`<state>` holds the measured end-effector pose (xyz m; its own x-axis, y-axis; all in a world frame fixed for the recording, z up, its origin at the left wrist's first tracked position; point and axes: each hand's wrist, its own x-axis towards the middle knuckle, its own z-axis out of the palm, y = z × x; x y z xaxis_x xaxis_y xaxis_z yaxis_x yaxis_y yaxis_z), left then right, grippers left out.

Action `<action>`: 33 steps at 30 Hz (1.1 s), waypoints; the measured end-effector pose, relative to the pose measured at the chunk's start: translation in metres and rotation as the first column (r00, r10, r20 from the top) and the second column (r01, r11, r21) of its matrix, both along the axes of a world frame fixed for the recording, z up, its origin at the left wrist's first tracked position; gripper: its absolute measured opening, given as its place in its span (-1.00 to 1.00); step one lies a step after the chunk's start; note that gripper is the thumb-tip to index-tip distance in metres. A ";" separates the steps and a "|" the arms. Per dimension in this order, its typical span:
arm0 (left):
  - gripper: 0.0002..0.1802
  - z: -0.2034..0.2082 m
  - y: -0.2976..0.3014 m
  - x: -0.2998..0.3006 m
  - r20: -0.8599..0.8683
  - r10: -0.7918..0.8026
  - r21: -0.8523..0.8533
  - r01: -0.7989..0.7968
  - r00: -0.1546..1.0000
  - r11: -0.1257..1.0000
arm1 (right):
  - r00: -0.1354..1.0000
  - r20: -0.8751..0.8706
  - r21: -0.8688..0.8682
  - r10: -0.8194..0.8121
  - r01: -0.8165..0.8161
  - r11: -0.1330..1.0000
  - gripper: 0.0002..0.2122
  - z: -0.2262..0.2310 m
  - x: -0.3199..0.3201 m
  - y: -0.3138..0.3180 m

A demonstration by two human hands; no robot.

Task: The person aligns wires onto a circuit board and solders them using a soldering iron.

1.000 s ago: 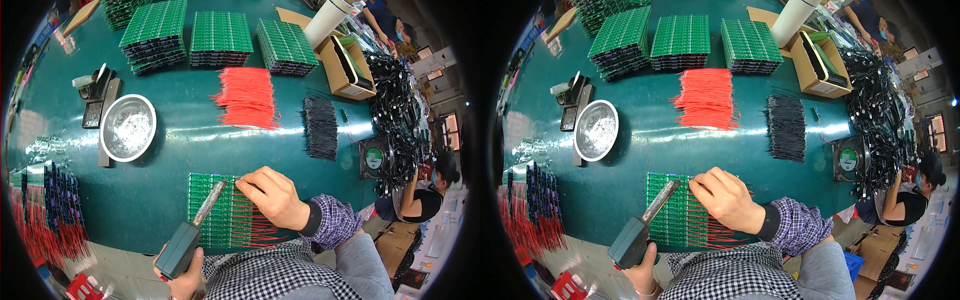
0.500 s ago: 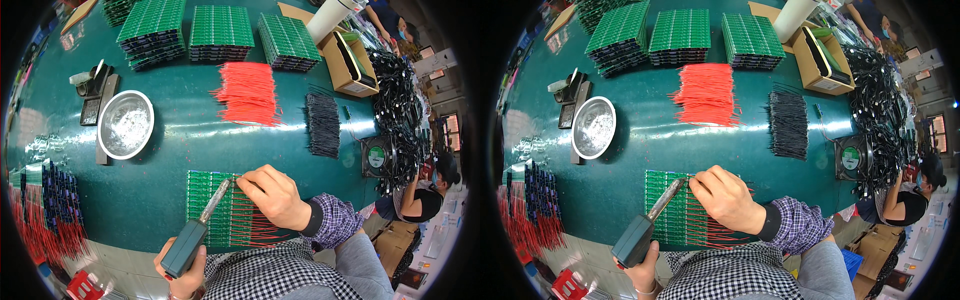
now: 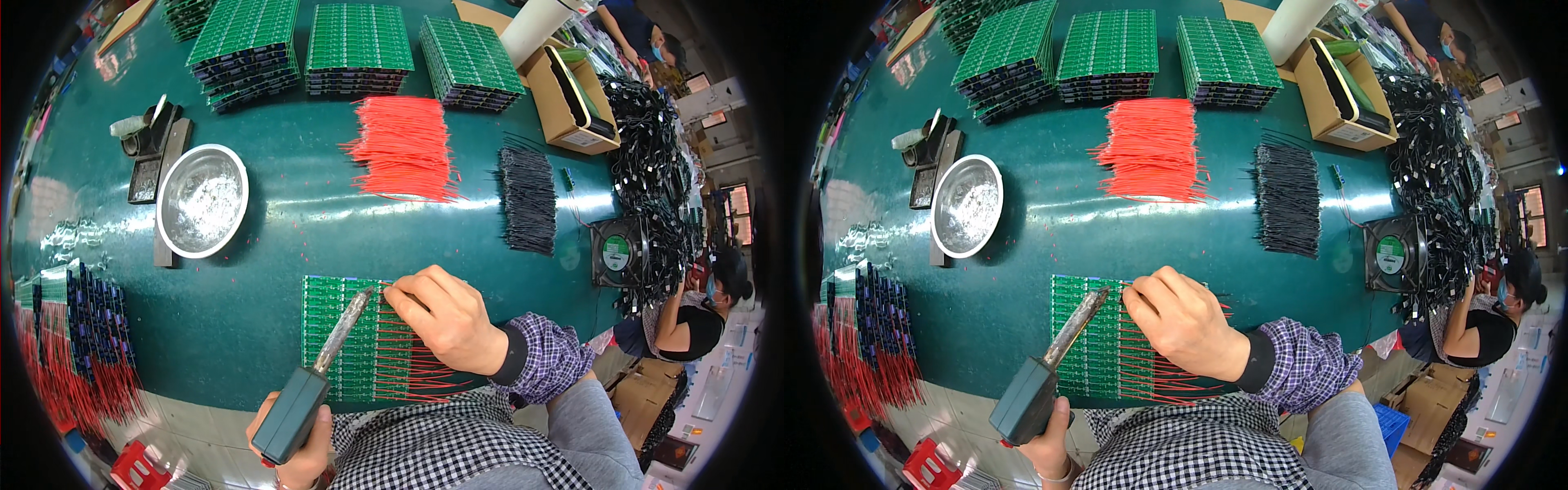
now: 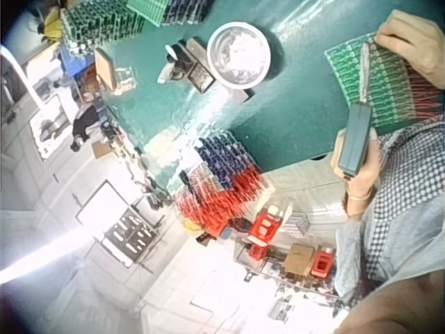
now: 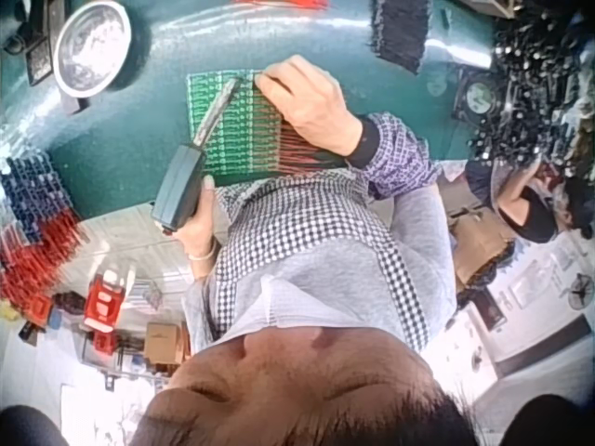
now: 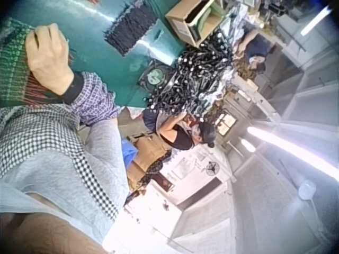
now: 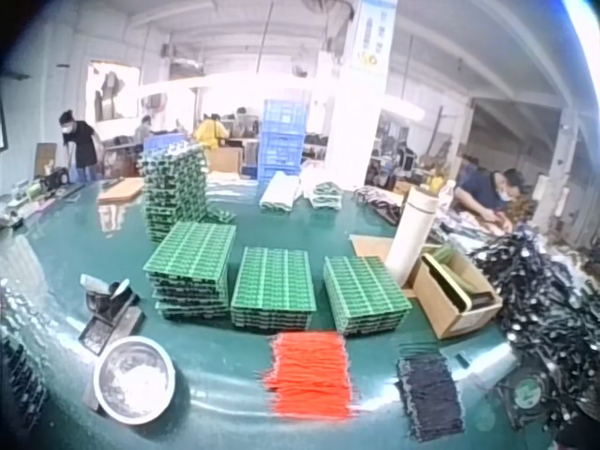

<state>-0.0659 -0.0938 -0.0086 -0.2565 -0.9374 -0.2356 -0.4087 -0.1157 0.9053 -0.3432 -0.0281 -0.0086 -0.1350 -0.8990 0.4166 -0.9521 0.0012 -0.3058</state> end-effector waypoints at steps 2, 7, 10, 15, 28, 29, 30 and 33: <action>-0.62 0.000 -0.001 0.001 0.014 -0.008 0.043 0.008 1.000 0.999 | 1.000 0.000 0.002 -0.003 0.003 1.000 -0.72 0.001 0.000 0.000; -0.58 0.005 -0.009 -0.006 -0.016 -0.201 -0.080 0.199 0.980 0.977 | 1.000 0.010 0.013 -0.017 0.016 1.000 -0.69 0.000 0.002 0.001; -0.57 0.009 -0.009 -0.005 0.023 -0.201 -0.068 0.202 0.979 0.977 | 1.000 0.007 -0.027 -0.005 0.005 1.000 -0.68 0.000 0.002 0.001; -0.55 0.007 -0.010 -0.005 0.005 -0.209 -0.107 0.208 0.978 0.972 | 0.999 0.036 -0.106 0.006 -0.002 0.994 -0.67 -0.002 0.006 0.005; -0.60 0.007 -0.011 -0.008 0.034 -0.273 -0.165 0.275 0.961 0.947 | 1.000 -0.005 -0.054 0.026 -0.027 0.998 -0.71 -0.003 0.006 0.004; -0.60 0.009 -0.011 -0.011 0.034 -0.273 -0.164 0.275 0.961 0.947 | 1.000 -0.005 -0.053 0.026 -0.026 0.998 -0.71 -0.003 0.006 0.004; -0.67 0.012 -0.012 -0.015 0.020 -0.272 -0.195 0.271 0.962 0.943 | 1.000 -0.009 -0.049 0.027 -0.027 0.998 -0.71 -0.004 0.006 0.004; -0.72 0.014 -0.013 -0.018 0.012 -0.281 -0.229 0.277 0.960 0.933 | 0.999 -0.017 -0.041 0.029 -0.029 0.999 -0.70 -0.004 0.006 0.004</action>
